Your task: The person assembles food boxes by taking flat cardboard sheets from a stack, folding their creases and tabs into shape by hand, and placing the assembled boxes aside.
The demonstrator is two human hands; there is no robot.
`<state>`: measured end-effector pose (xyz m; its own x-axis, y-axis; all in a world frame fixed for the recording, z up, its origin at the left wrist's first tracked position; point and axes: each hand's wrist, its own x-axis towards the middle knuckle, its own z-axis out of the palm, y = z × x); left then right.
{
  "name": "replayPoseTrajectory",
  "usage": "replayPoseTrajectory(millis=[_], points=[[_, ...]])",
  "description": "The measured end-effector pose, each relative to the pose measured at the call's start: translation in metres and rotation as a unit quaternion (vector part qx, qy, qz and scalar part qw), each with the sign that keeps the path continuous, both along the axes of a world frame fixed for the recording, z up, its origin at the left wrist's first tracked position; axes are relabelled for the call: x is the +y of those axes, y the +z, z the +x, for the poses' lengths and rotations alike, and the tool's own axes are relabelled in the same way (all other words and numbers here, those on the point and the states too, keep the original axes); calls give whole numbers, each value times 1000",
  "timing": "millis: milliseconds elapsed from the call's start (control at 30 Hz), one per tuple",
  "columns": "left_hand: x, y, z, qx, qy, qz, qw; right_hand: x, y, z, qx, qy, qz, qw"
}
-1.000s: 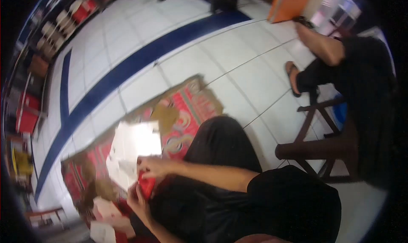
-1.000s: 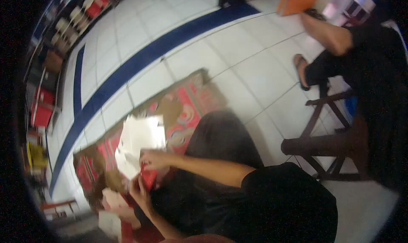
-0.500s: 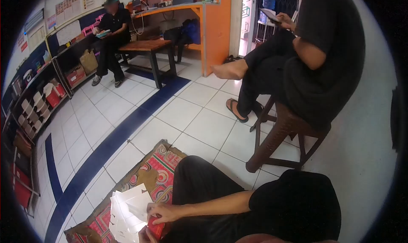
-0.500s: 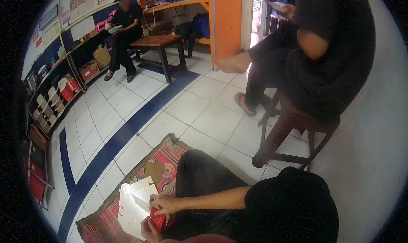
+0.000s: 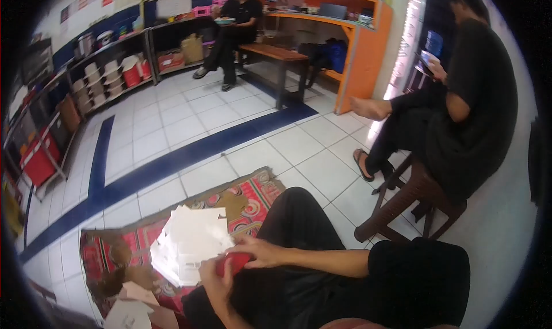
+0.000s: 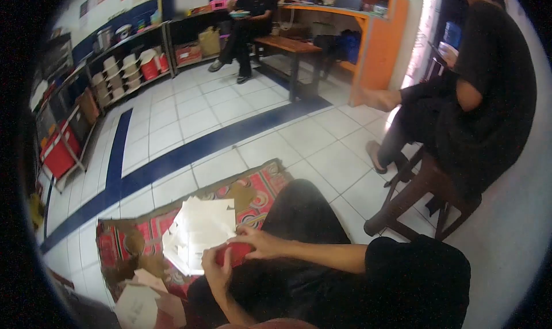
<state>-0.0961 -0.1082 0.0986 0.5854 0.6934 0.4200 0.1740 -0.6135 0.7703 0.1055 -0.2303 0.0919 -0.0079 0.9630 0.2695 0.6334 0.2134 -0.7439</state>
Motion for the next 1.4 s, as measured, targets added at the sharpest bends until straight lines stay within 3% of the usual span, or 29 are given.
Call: replayPoseTrajectory(millis=[67,200,267,300,333,400,500,600,633,833,967,1033,1200,1400], points=[[-7,13,1,11,-41,68,997,-8,3,0,-4,-47,-16,999],[-6,12,-3,18,-72,71,995,-19,23,-2,-6,-87,-15,996],[-10,10,2,-200,67,-53,976,-20,38,1,-13,-98,-41,994],[0,8,-7,-172,90,-56,979,-18,40,4,115,-106,-39,987],[4,10,-14,-221,76,-90,968,-18,41,7,241,-113,-36,963],[4,11,-12,-397,-50,-220,890,-16,39,22,255,-77,-16,964],[-7,20,-6,-341,26,-247,907,-12,45,33,280,-99,-21,955],[6,-4,-8,-272,-8,-270,924,-14,48,31,299,-85,-45,949],[2,-4,-8,-254,6,-224,941,-15,52,29,300,-85,-49,949],[0,10,-5,-366,17,-230,902,-24,57,32,332,-94,-129,930],[5,-7,-2,-350,56,-174,919,-22,62,36,233,-134,-158,950],[1,5,-6,-267,101,-111,952,-19,68,34,178,-155,-145,961],[2,5,-5,-292,101,-119,943,-12,58,29,264,-89,-102,955],[6,0,-8,-287,126,-153,937,-11,64,33,316,-72,-164,932]])
